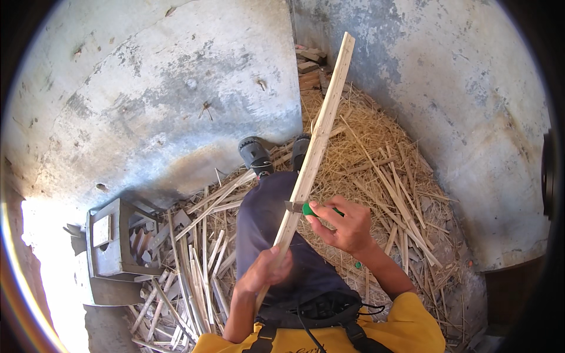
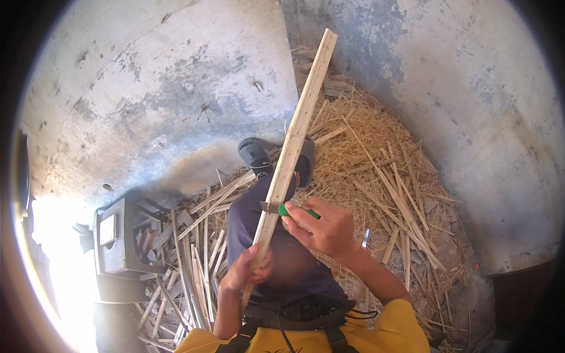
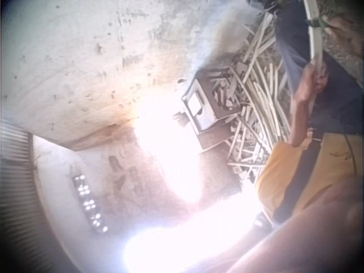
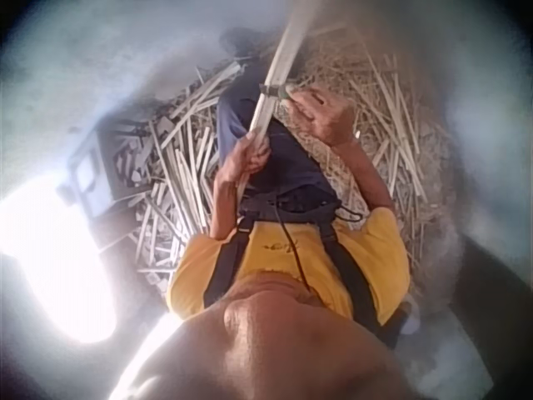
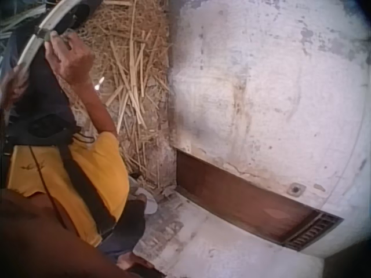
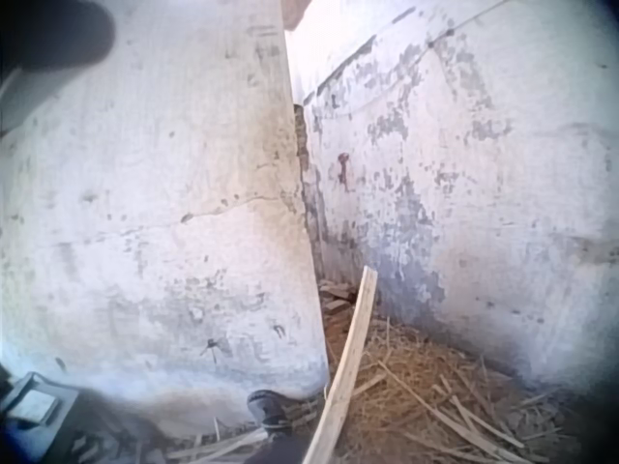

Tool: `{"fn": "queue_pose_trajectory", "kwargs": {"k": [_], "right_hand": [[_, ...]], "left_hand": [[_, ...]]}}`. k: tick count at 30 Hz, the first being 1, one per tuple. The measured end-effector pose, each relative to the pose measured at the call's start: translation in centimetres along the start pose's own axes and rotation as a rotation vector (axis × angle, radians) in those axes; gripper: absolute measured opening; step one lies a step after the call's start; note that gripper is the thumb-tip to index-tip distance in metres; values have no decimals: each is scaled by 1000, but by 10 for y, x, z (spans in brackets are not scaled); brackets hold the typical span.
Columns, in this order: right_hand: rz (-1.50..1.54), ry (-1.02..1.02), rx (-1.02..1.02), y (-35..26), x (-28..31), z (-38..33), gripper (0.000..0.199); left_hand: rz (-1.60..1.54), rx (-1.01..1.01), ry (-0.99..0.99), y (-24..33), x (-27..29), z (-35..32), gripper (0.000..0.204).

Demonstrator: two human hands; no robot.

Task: The person uses a small green-handled knife to shave thin strips of wood from a long wooden slat while sitting on the floor.

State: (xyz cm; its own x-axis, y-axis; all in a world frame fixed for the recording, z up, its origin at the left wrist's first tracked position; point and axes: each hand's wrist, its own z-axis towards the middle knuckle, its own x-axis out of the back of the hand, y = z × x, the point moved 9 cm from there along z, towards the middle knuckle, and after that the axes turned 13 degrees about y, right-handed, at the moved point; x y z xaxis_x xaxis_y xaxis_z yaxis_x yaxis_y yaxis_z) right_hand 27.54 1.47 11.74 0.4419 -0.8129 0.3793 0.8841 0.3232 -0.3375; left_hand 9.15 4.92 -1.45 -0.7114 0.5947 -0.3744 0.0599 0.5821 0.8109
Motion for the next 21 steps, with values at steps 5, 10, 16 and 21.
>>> {"fn": "queue_pose_trajectory", "kwargs": {"k": [5,10,16,21], "right_hand": [[-79,136,-42,45,6,5,23],[-176,297,-203,116,44,30,19],[80,205,-120,65,26,14,18],[76,-45,-11,12,-5,-11,23]], "left_hand": [[34,44,-51,-20,5,-7,65],[124,90,-74,-42,9,-20,65],[63,125,-4,-47,26,-21,65],[56,104,-14,-38,26,-17,65]]}}
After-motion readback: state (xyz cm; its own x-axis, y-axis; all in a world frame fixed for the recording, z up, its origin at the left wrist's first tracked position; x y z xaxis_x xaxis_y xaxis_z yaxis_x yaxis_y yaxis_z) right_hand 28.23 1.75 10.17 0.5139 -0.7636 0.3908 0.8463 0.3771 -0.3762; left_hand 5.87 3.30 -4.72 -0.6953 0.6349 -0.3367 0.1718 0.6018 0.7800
